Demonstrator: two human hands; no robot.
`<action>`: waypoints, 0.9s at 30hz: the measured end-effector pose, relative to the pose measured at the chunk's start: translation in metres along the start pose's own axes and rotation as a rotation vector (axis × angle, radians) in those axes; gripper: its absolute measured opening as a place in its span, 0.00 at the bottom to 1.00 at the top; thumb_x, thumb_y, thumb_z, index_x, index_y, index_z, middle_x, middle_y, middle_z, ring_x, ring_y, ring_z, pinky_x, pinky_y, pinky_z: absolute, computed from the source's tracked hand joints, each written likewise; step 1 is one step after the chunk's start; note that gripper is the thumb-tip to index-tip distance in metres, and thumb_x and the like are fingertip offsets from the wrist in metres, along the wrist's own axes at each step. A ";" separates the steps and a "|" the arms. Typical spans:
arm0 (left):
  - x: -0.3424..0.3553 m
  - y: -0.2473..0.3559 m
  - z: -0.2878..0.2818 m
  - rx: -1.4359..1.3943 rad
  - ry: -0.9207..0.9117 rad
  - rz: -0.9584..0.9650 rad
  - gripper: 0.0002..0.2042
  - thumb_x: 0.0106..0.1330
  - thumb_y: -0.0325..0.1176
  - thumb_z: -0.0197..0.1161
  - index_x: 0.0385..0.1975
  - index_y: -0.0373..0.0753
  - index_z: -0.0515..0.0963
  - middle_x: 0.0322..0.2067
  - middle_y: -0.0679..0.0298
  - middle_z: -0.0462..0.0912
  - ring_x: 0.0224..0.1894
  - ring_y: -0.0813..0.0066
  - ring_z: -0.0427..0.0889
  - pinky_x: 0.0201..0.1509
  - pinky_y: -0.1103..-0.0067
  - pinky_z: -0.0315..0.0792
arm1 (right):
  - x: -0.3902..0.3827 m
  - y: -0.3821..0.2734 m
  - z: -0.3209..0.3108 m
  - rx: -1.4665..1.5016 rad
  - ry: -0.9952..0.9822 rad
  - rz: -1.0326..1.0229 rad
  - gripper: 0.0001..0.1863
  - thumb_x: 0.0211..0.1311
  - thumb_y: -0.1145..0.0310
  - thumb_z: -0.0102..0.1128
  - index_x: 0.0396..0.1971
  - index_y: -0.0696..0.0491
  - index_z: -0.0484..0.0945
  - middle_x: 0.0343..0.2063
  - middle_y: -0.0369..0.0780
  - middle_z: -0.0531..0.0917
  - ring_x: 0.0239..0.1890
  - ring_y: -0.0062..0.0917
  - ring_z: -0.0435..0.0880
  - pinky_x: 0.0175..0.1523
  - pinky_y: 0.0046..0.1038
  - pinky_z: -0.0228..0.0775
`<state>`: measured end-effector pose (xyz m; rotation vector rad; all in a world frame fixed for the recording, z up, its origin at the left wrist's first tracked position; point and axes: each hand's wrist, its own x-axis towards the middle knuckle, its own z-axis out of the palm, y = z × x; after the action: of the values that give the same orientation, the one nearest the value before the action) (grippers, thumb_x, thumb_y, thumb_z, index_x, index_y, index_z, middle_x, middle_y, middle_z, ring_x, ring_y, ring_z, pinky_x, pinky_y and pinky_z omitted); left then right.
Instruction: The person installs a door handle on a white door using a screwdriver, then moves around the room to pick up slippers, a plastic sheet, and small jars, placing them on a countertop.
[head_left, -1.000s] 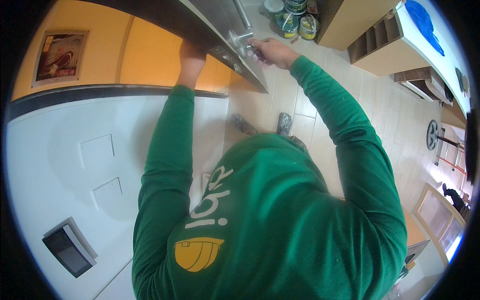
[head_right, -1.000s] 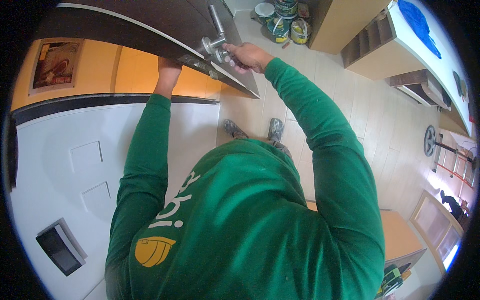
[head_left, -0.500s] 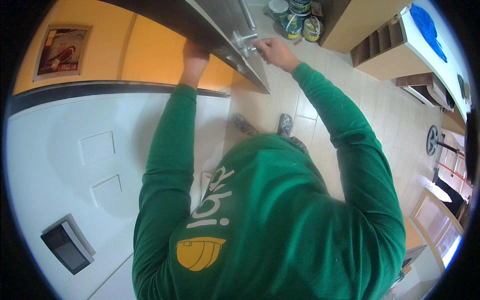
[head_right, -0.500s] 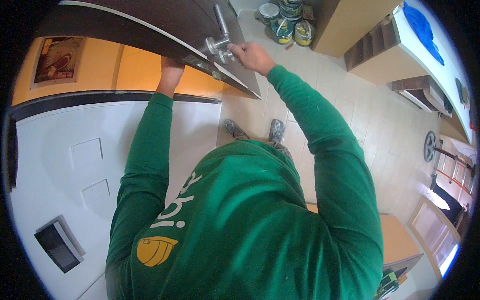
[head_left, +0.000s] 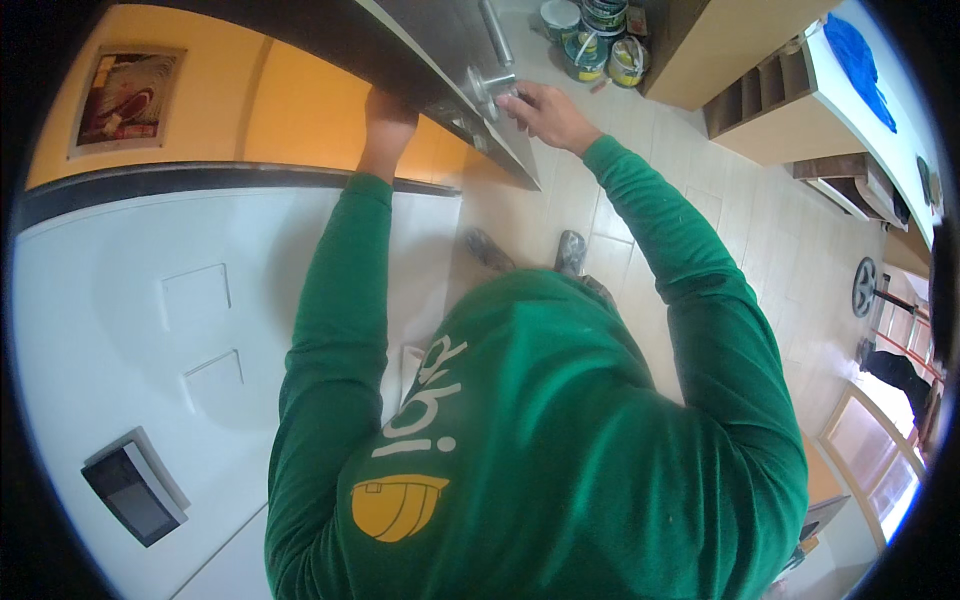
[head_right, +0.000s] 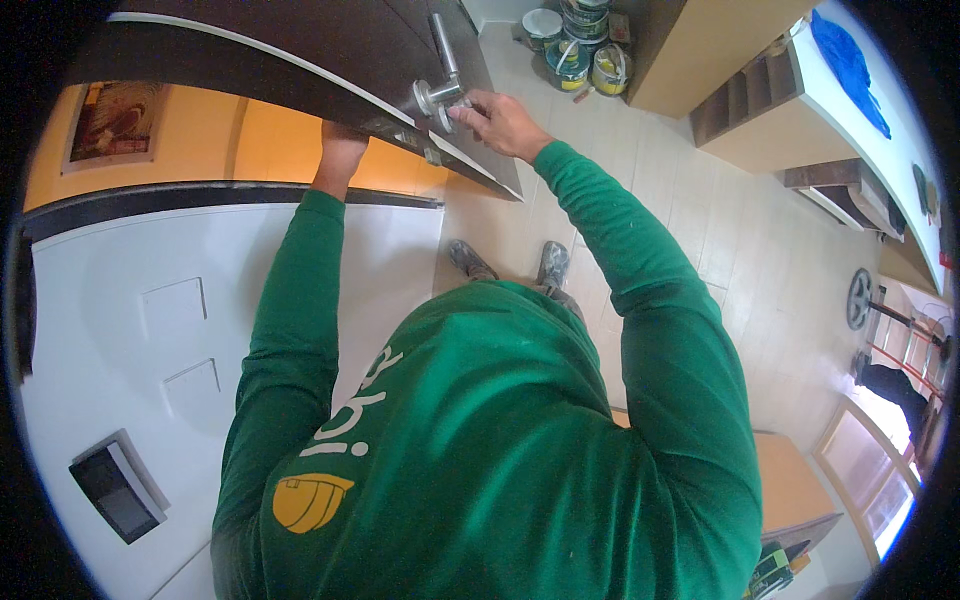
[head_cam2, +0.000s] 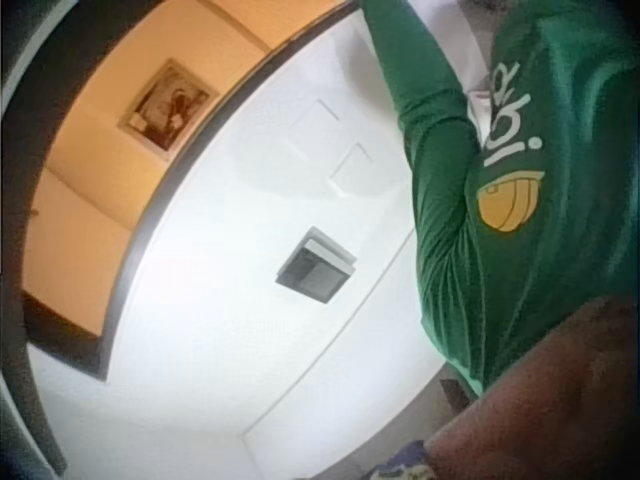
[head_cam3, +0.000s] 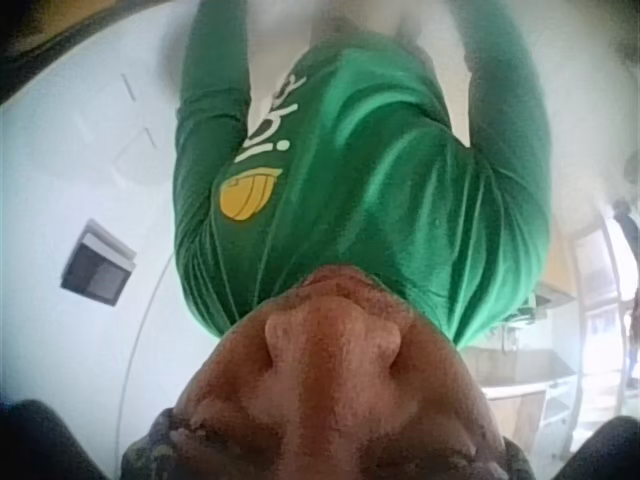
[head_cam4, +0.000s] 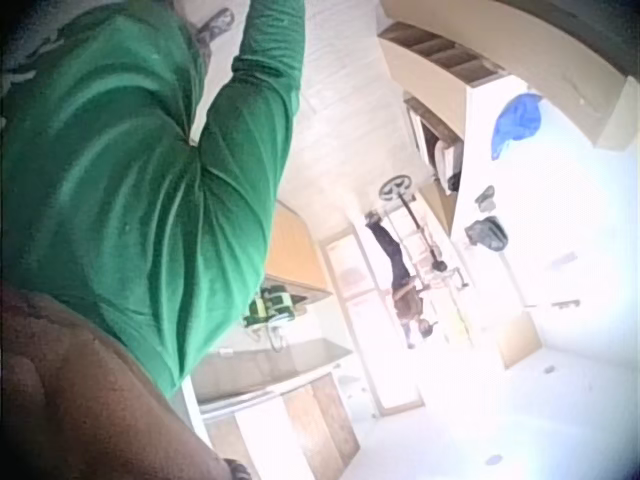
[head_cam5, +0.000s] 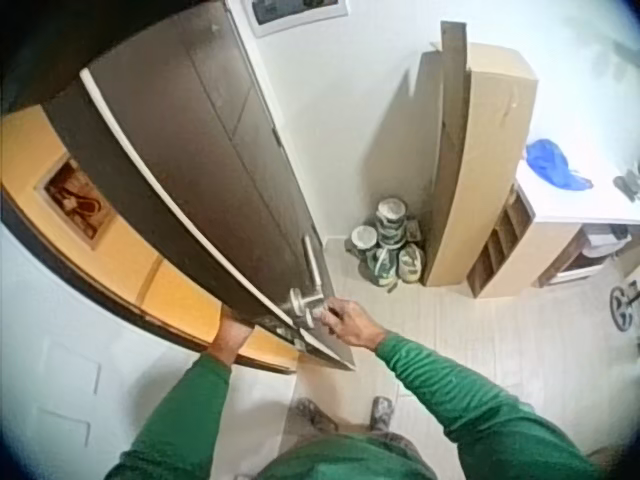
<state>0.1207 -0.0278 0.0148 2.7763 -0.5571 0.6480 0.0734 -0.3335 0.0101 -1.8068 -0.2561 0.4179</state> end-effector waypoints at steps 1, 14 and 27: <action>0.002 0.002 -0.005 0.004 0.010 0.021 0.15 0.63 0.33 0.62 0.48 0.39 0.80 0.45 0.50 0.85 0.52 0.46 0.80 0.53 0.60 0.77 | 0.000 0.000 0.001 0.040 0.026 -0.045 0.23 0.70 0.49 0.61 0.42 0.58 0.81 0.27 0.40 0.82 0.29 0.22 0.81 0.37 0.28 0.75; 0.013 0.011 -0.018 -0.025 -0.083 -0.044 0.15 0.65 0.41 0.61 0.49 0.43 0.81 0.45 0.50 0.84 0.50 0.43 0.81 0.52 0.58 0.77 | -0.012 0.020 -0.041 -0.035 0.119 0.369 0.26 0.66 0.46 0.64 0.37 0.59 0.80 0.25 0.40 0.81 0.24 0.22 0.79 0.31 0.28 0.73; 0.005 0.005 -0.011 -0.127 -0.023 -0.056 0.17 0.63 0.34 0.62 0.52 0.40 0.78 0.47 0.48 0.83 0.52 0.45 0.81 0.54 0.59 0.77 | 0.014 0.015 0.001 0.019 -0.002 0.370 0.16 0.71 0.56 0.56 0.47 0.52 0.79 0.33 0.48 0.85 0.37 0.49 0.83 0.41 0.44 0.74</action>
<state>0.1188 -0.0300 0.0280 2.6731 -0.5052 0.5491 0.0847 -0.3311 -0.0063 -1.8369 0.0847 0.6784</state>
